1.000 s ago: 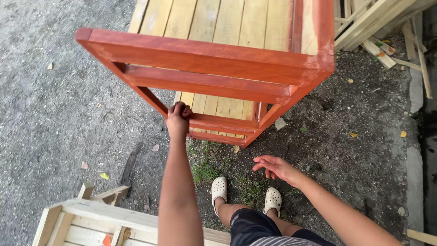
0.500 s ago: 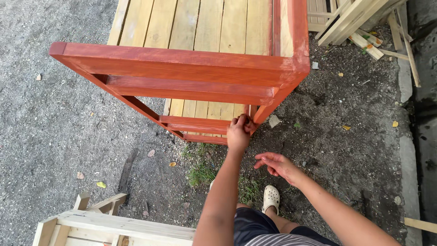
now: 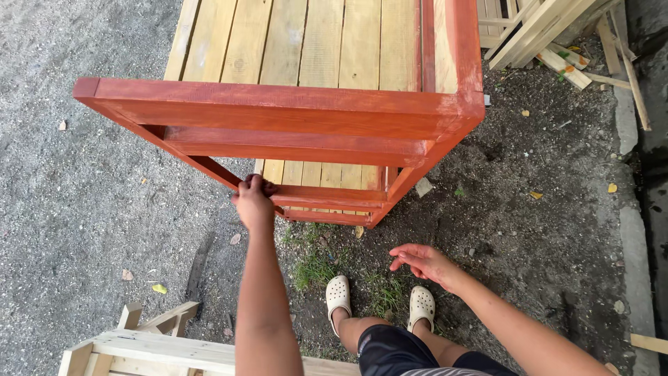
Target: The person applies reddish-brown stain to a wooden shelving unit using a cloth. They wipe the frame and shelves, reposition the unit, and dip the cloth into a container to reload stain before continuing on another section.
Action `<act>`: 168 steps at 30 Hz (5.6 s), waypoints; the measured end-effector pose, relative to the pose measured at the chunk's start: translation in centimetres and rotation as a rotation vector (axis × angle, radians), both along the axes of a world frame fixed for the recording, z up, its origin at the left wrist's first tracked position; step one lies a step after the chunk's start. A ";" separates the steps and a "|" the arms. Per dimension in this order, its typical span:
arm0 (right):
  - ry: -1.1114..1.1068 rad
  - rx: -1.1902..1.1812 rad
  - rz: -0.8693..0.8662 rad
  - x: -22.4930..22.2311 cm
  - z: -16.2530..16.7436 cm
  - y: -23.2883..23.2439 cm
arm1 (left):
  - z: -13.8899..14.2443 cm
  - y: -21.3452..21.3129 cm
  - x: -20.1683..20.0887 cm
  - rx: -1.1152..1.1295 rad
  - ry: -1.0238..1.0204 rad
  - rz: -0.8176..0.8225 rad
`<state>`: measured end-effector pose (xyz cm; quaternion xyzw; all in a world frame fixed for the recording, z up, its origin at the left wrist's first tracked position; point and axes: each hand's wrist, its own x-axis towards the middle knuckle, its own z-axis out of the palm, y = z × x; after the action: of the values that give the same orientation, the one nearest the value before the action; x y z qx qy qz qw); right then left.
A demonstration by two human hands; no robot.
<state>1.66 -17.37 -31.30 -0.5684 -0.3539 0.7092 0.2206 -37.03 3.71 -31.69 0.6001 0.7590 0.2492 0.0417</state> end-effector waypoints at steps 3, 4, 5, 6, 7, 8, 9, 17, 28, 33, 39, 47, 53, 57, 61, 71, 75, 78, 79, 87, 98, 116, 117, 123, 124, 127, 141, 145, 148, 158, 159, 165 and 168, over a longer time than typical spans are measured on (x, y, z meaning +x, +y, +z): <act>0.027 -0.008 -0.033 -0.3 0.0 -0.1 | -0.8 -1.1 3.6 0.187 -0.156 -0.103; 0.038 -0.006 -0.030 -0.4 -0.1 0.0 | -1.0 -1.7 4.9 0.272 -0.230 -0.164; 0.053 -0.004 -0.028 -0.6 -0.2 0.1 | -1.1 -2.3 6.4 0.190 -0.193 -0.175; 0.052 -0.009 -0.029 -0.7 -0.4 0.2 | -1.2 -2.8 8.2 0.110 -0.155 -0.185; 0.051 -0.014 -0.030 -0.8 -0.5 0.3 | -1.1 -3.4 10.0 0.154 -0.247 -0.276; 0.050 -0.020 -0.034 -0.9 -0.7 0.3 | -1.0 -4.1 12.0 0.196 -0.340 -0.368; 0.070 -0.006 -0.031 -1.1 -1.0 0.3 | -0.8 -4.7 14.1 0.157 -0.384 -0.393; 0.095 -0.023 -0.039 -1.6 -1.7 -1.4 | -1.5 -8.6 22.6 0.019 -0.428 -0.420; 0.005 0.043 -0.111 -0.6 -1.5 -0.2 | -1.6 -4.3 3.1 0.294 -0.312 0.042; 0.000 0.210 -0.067 -2.2 -2.3 1.5 | -2.7 -6.0 -2.1 0.519 -1.265 0.263; -0.112 0.231 0.031 -3.1 -2.2 3.5 | -2.7 -3.8 -1.3 0.552 -1.509 0.133; -0.138 0.130 0.023 -0.3 -1.5 2.6 | -3.3 -5.2 11.1 0.542 -1.677 0.245; -0.105 0.155 -0.050 1.2 -1.5 3.2 | -2.2 -10.9 23.3 0.143 -1.391 0.249; -0.167 0.144 -0.071 1.7 -1.7 3.2 | -1.9 -13.5 25.2 -0.109 -1.151 -0.012; -0.132 0.140 -0.093 2.2 -1.4 2.6 | -2.2 -12.9 21.1 -0.121 -1.311 0.132; -0.147 0.149 -0.041 3.5 -1.0 1.3 | 3.7 -2.3 -0.5 0.546 -0.240 0.000; -0.132 0.110 -0.057 4.4 -1.4 0.3 | 2.9 -0.4 -0.9 0.392 -0.212 0.000; -0.122 0.085 -0.059 4.3 -1.7 -0.1 | 1.3 -1.2 2.1 0.350 -0.216 -0.054; -0.124 0.068 -0.058 4.3 -1.7 -0.2 | 0.8 -1.8 3.6 0.292 -0.256 -0.076; -0.063 0.073 -0.053 1.9 -2.1 1.6 | 1.2 -9.2 18.4 0.251 -0.531 -0.313; -0.051 0.094 -0.031 0.6 -1.9 2.0 | -0.3 -3.7 4.3 0.088 -0.073 -0.065; -0.021 0.069 0.041 -1.9 -1.2 1.9 | 1.1 -8.4 16.1 0.298 -0.454 -0.324; -0.028 0.066 0.044 -1.9 -1.2 1.9 | 0.9 -8.6 16.7 0.251 -0.578 -0.320; 0.014 0.055 0.054 -1.3 -1.6 1.3 | -1.8 -10.7 13.8 0.135 -1.522 0.108; 0.026 0.061 0.054 -1.2 -1.6 1.2 | -2.2 -11.5 12.3 0.253 -1.599 0.147; 0.011 0.058 0.079 -1.1 -1.7 1.1 | -3.0 -14.4 8.9 0.492 -1.845 0.223; 0.009 0.088 0.170 -2.3 -1.6 2.4 | -3.0 -20.1 12.9 0.443 -2.226 0.349; 0.001 0.085 0.185 -2.4 -1.5 2.1 | -3.3 -19.5 14.3 0.327 -2.115 0.417; 0.009 0.094 0.189 -2.2 -1.4 1.6 | -3.9 -18.7 14.6 0.277 -2.072 0.406; 0.030 0.155 0.051 -1.4 -2.0 2.2 | -3.9 -12.2 15.1 0.121 -1.039 0.319; 0.052 0.146 0.023 -1.2 -2.1 1.9 | -3.7 -11.7 15.6 0.145 -1.011 0.274; 0.105 0.065 -0.093 0.0 -2.6 -1.5 | -3.7 -11.8 20.9 0.332 -0.537 0.018; 0.100 0.038 -0.121 0.2 -2.7 -2.8 | -4.1 -12.4 21.6 0.372 -0.505 0.031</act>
<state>1.82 -20.18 -33.99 -0.5485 -0.3206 0.7152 0.2912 -15.48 -8.69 -35.78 0.5050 0.6752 0.5254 0.1144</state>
